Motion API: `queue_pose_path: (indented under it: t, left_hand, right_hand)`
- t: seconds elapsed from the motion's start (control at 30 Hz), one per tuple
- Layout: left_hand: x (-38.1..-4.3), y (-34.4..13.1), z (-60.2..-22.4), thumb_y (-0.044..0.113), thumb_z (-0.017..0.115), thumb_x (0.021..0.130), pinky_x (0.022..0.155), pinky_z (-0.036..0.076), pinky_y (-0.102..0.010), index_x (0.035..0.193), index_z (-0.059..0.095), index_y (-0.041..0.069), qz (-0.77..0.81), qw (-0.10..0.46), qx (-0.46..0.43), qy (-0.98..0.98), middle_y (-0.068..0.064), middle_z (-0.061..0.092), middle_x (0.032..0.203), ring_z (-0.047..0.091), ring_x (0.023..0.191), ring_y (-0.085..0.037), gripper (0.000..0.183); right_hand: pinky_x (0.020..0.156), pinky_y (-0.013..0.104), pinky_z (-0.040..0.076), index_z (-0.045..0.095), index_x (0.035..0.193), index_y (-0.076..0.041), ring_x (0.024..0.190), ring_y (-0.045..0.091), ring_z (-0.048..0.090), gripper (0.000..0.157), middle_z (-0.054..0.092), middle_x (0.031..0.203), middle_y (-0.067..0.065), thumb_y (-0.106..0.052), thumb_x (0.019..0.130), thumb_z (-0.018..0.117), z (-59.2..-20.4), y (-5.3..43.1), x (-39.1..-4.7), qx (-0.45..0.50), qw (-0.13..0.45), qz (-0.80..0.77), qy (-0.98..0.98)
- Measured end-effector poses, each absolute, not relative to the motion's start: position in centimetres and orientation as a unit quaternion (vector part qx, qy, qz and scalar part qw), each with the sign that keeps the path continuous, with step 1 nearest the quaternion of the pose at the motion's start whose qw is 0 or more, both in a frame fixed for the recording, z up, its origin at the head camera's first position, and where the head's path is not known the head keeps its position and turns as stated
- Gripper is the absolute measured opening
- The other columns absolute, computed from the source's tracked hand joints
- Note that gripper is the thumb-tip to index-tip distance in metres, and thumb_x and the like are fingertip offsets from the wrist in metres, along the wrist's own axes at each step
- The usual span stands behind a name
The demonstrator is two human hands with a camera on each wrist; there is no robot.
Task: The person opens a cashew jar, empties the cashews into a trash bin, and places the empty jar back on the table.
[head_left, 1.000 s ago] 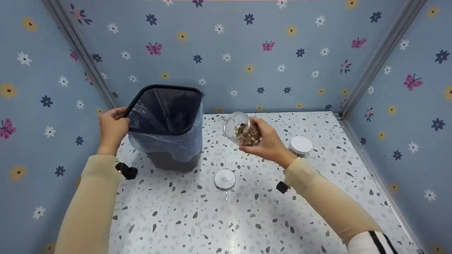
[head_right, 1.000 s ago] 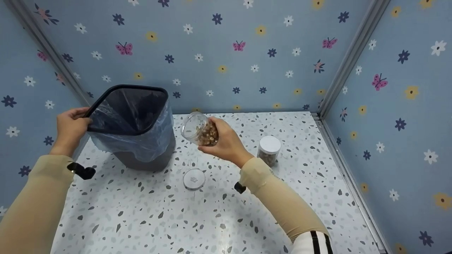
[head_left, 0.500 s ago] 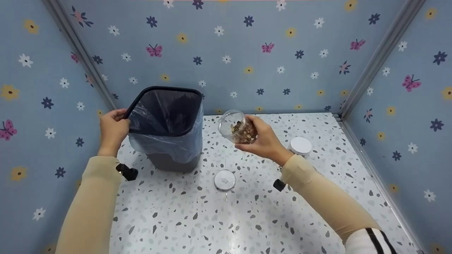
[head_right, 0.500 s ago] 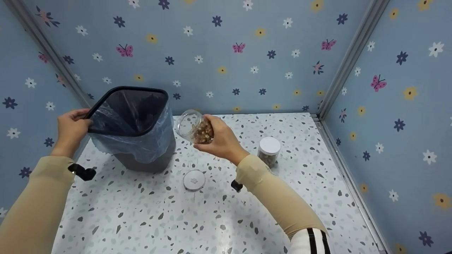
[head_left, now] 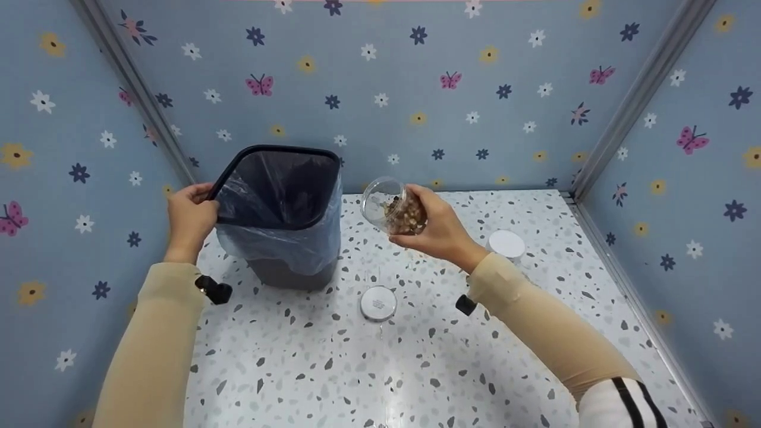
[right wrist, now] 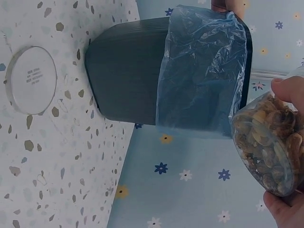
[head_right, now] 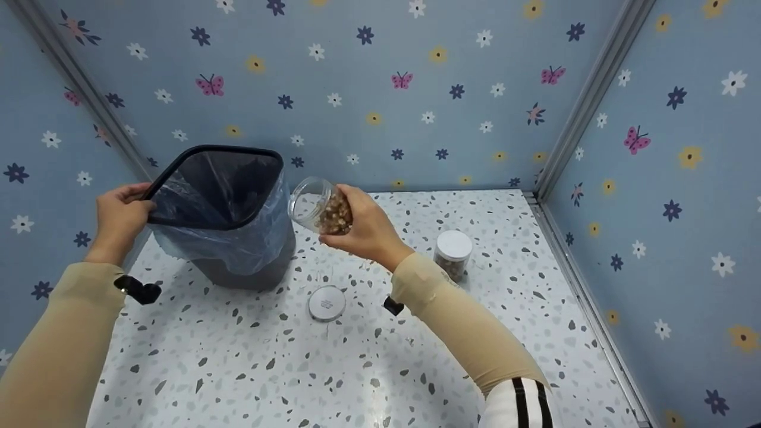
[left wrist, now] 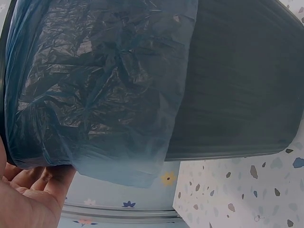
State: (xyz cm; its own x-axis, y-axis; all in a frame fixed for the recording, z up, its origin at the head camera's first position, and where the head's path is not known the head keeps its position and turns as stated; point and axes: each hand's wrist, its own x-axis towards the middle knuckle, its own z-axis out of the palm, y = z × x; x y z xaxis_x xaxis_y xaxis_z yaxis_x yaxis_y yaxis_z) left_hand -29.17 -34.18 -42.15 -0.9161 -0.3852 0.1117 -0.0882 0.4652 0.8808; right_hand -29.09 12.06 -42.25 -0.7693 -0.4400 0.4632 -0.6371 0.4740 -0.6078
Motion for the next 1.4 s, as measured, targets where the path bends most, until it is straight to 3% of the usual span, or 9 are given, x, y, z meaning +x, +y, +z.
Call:
queue_pose_path:
  t: [0.7,0.9,1.2,1.4]
  left_hand:
    - [-29.4,-34.3,-42.2,0.004,0.051,0.102,0.086,0.049,-0.02,0.148,0.063,-0.001,-0.511,0.158,0.139,-0.833,-0.021,0.067,0.139,0.06,0.108,-0.01,0.048]
    - [-29.4,-34.3,-42.2,0.004,0.051,0.102,0.086,0.049,-0.019,0.149,0.063,0.0,-0.507,0.155,0.146,-0.835,-0.02,0.068,0.14,0.061,0.11,-0.011,0.048]
    - [-29.3,-34.3,-42.4,0.002,0.05,0.103,0.086,0.048,-0.019,0.147,0.063,-0.002,-0.511,0.164,0.129,-0.834,-0.021,0.067,0.139,0.058,0.103,-0.004,0.047]
    - [-29.1,-34.2,-42.4,0.002,0.05,0.103,0.086,0.048,-0.019,0.148,0.062,-0.003,-0.512,0.167,0.128,-0.833,-0.021,0.067,0.14,0.06,0.11,-0.01,0.047]
  right_hand:
    - [0.115,0.047,0.055,0.046,0.158,0.002,0.132,0.035,0.063,0.098,0.061,0.145,0.021,-0.024,0.079,0.098,-40.2,10.5,-30.0,0.305,0.097,0.389,-0.864]
    - [0.115,0.046,0.055,0.046,0.159,0.001,0.132,0.035,0.062,0.098,0.06,0.147,0.021,-0.025,0.08,0.098,-39.5,9.8,-30.3,0.316,0.105,0.379,-0.863]
    - [0.114,0.045,0.056,0.045,0.159,0.002,0.131,0.035,0.064,0.099,0.061,0.146,0.021,-0.026,0.08,0.097,-38.8,8.9,-30.8,0.33,0.12,0.361,-0.864]
    - [0.116,0.046,0.054,0.044,0.16,0.001,0.135,0.035,0.062,0.099,0.06,0.15,0.02,-0.028,0.081,0.097,-38.4,8.3,-31.0,0.326,0.116,0.344,-0.873]
